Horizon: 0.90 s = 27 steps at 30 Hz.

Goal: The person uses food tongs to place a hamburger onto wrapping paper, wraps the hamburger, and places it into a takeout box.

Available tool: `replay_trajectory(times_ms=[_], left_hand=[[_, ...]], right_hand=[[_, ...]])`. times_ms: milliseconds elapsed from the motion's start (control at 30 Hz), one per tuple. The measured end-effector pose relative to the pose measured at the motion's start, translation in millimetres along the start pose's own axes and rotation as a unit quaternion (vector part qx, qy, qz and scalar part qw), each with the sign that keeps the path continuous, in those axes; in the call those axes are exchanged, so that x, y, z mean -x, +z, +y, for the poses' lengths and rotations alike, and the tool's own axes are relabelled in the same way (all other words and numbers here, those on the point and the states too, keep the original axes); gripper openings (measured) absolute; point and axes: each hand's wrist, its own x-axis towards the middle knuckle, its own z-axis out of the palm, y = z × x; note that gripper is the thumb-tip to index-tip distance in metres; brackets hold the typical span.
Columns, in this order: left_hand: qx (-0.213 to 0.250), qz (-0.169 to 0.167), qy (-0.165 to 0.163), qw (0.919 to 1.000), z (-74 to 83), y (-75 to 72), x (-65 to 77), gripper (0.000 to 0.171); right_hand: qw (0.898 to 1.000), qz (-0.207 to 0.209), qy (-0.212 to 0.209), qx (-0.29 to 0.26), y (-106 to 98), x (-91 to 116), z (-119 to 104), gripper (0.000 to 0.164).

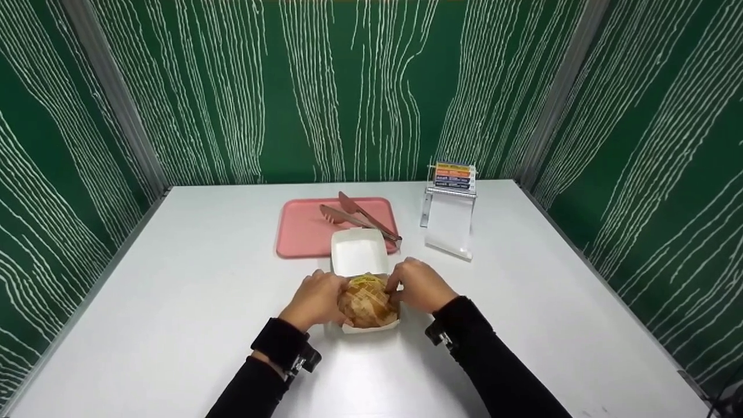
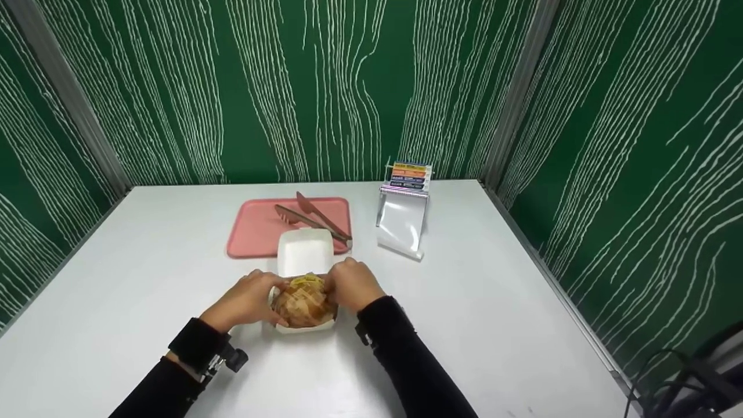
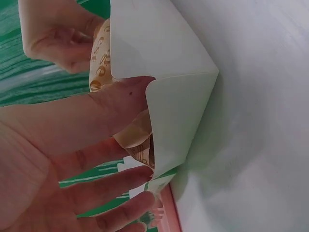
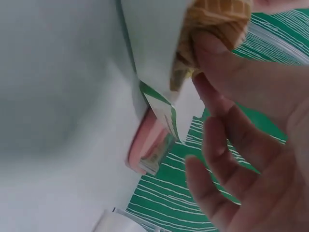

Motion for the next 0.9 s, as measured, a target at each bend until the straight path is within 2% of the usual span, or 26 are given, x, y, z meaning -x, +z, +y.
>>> replay_trajectory(times_ms=[133,233,333,500,600,733,900], left_hand=[[0.024,-0.006,-0.010,0.9996,-2.6,-0.9,0.2,0.053],[0.030,-0.004,-0.008,0.9995,-2.7,-1.7,0.9,0.054],[0.027,-0.001,-0.003,0.9996,-2.2,-2.1,1.8,0.052],[0.021,0.001,0.006,0.9998,-2.1,-1.9,1.8,0.052],[0.019,-0.003,0.005,0.9998,-2.7,-0.6,0.9,0.050],[0.016,-0.008,0.000,0.9998,-2.9,0.0,-0.8,0.045],[0.015,-0.010,0.000,0.9998,-4.6,-1.0,-2.6,0.044]], right_hand=[[0.999,0.027,0.028,-0.025,9.8,-1.4,-1.4,0.024],[0.998,0.026,0.036,-0.042,11.9,-0.5,-3.0,0.028],[1.000,-0.005,0.018,-0.022,7.2,1.4,-5.3,0.024],[0.994,-0.096,0.023,0.036,-5.5,3.4,-7.8,0.016],[0.990,-0.133,0.025,0.029,-9.6,4.7,-6.4,0.017],[0.988,-0.152,0.025,0.012,-12.8,4.7,-3.3,0.023],[0.990,-0.142,0.022,0.012,-9.4,4.0,0.1,0.023]])
